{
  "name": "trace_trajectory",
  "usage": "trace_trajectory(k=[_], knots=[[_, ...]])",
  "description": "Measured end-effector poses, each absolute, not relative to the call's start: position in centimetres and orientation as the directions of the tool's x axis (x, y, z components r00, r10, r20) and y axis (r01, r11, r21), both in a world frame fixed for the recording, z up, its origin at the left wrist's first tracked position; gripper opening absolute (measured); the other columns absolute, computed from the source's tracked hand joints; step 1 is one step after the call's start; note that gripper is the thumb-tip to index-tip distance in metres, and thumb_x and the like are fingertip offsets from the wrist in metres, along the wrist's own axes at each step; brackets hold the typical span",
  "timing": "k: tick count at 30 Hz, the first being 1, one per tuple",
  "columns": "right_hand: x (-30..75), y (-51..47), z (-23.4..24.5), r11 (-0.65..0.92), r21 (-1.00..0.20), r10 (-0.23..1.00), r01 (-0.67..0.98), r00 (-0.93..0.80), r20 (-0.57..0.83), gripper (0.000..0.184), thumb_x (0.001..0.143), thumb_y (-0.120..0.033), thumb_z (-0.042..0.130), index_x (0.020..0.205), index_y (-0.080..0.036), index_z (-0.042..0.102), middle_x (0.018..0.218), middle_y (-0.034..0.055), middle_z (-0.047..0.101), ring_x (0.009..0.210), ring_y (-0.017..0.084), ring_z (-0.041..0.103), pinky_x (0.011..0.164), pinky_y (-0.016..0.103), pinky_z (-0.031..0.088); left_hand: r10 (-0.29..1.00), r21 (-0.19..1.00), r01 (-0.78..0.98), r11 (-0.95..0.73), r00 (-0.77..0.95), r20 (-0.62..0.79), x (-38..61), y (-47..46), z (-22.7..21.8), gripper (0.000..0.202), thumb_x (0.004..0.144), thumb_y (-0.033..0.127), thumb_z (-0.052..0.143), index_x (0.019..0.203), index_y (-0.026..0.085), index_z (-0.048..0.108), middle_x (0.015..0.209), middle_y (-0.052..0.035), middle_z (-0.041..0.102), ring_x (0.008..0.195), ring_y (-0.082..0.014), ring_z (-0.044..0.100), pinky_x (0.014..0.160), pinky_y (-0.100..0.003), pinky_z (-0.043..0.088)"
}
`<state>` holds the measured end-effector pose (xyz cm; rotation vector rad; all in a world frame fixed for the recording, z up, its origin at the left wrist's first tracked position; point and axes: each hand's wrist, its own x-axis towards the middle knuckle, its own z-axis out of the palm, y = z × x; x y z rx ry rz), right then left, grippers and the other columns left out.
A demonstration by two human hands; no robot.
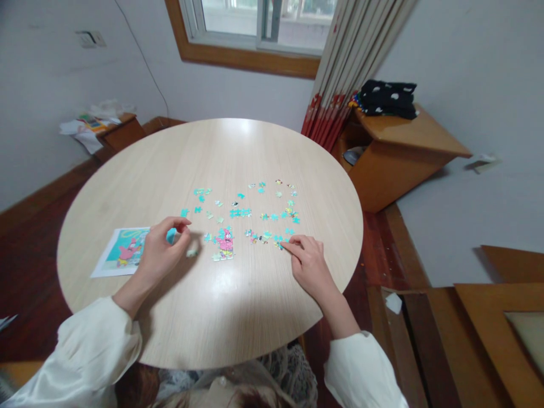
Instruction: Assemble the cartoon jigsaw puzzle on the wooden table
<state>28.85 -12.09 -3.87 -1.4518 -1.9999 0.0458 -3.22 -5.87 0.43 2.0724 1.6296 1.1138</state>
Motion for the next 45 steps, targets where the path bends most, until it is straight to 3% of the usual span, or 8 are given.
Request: trace_trajectory(k=[15, 45], knots=[[28.72, -11.76, -4.29, 0.382, -0.334, 0.84, 0.862, -0.172, 0.515, 0.041, 0.084, -0.004, 0.043, 0.109, -0.022, 0.069, 0.097, 0.0102, 0.063, 0.093, 0.024, 0.058, 0.079, 0.043, 0.04, 0.908, 0.627, 0.695, -0.352, 0.09, 0.41, -3.24, -5.77, 0.25, 0.012, 0.08, 0.02, 0.052, 0.086, 0.02, 0.062, 0.078, -0.0036, 0.066, 0.077, -0.0214, 0.063, 0.081, -0.04, 0.046], [28.64, -11.83, -4.45, 0.363, -0.326, 0.852, 0.873, -0.169, 0.496, 0.045, 0.083, -0.004, 0.043, 0.114, -0.025, 0.068, 0.099, 0.0101, 0.063, 0.094, 0.025, 0.058, 0.08, 0.044, 0.041, 0.93, 0.659, 0.682, -0.317, 0.088, 0.356, -3.15, -5.65, 0.13, 0.011, 0.076, 0.017, 0.054, 0.084, 0.021, 0.061, 0.074, -0.0023, 0.065, 0.074, -0.0202, 0.062, 0.079, -0.04, 0.047]])
